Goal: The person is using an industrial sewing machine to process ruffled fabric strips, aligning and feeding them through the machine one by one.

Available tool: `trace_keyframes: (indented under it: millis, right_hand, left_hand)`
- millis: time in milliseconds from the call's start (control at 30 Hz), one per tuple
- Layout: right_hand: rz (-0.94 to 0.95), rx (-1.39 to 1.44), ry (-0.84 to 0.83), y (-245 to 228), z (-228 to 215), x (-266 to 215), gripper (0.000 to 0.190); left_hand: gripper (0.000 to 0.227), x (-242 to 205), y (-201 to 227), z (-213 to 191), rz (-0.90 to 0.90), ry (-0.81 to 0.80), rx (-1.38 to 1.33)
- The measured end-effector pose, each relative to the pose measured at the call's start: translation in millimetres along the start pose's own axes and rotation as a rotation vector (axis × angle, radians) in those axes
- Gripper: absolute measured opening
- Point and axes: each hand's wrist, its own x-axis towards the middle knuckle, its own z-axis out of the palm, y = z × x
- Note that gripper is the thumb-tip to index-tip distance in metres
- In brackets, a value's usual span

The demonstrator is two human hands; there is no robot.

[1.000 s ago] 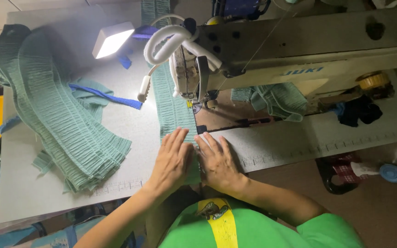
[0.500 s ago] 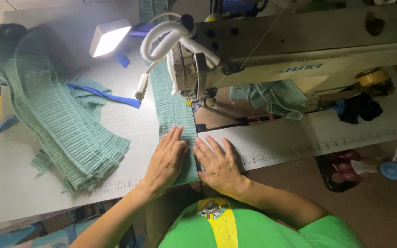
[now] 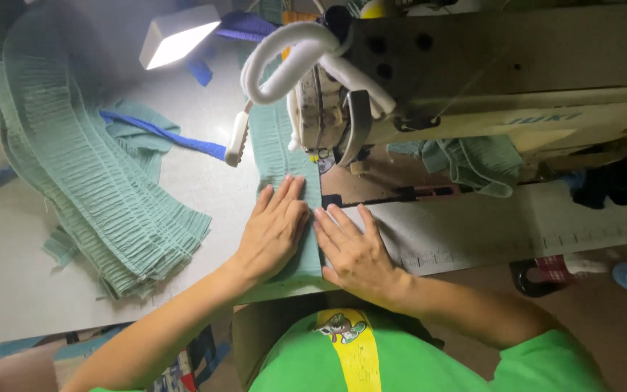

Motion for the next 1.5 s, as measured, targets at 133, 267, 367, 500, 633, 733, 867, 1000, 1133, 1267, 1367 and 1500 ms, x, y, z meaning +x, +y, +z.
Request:
trace_keyframes:
  millis: [133,267,367,500,633,733,867,1000,1133,1267,1367,1500]
  right_hand:
    - [-0.062,-0.049,0.057,16.6,4.0,13.7,0.066]
    - [-0.101,-0.051,0.149,36.0,10.4,29.4,0.062]
    - [-0.094,-0.086,0.186,48.0,25.2,36.2,0.056]
    - [-0.084,-0.058,0.207,59.9,59.3,40.4,0.054]
    - [0.046,-0.082,0.127,32.5,22.2,34.4,0.047]
    - [0.110,-0.078,0.067,9.2,-1.0,25.2,0.056]
    - [0.040,-0.049,0.238,12.4,17.0,22.2,0.051]
    - [0.033,-0.074,0.262,21.2,17.3,28.9,0.051]
    - [-0.037,0.094,0.284,8.4,-5.8,13.6,0.031]
    - [-0.103,0.336,0.429,-7.2,-2.7,-14.7,0.019]
    - [-0.165,0.425,0.457,-0.7,-5.4,-9.1,0.007]
    - [-0.239,0.359,0.442,-4.4,17.6,-19.6,0.013]
  left_hand:
    - [0.016,13.2,-12.0,7.6,-0.018,0.000,0.024]
    - [0.015,31.6,-27.0,14.2,-0.018,0.021,0.018]
    - [0.016,41.0,-42.7,27.9,0.013,0.054,0.061]
    - [0.011,35.5,-29.1,1.1,0.121,0.169,0.090]
    - [0.017,-14.0,26.9,-42.6,0.560,0.045,-0.067]
    - [0.016,-41.8,39.4,-43.4,0.694,-0.034,-0.131]
    - [0.011,-47.6,48.1,-33.5,0.585,0.124,-0.076]
    - [0.010,-43.0,40.9,-22.2,0.557,0.144,-0.073]
    - [0.013,-36.3,32.9,-26.3,0.553,0.215,-0.117]
    - [0.014,-40.2,27.1,-25.4,0.515,0.241,-0.169]
    - [0.012,-41.0,24.5,-17.0,0.437,0.258,-0.243]
    - [0.010,-21.2,12.0,-18.0,0.235,0.169,-0.457]
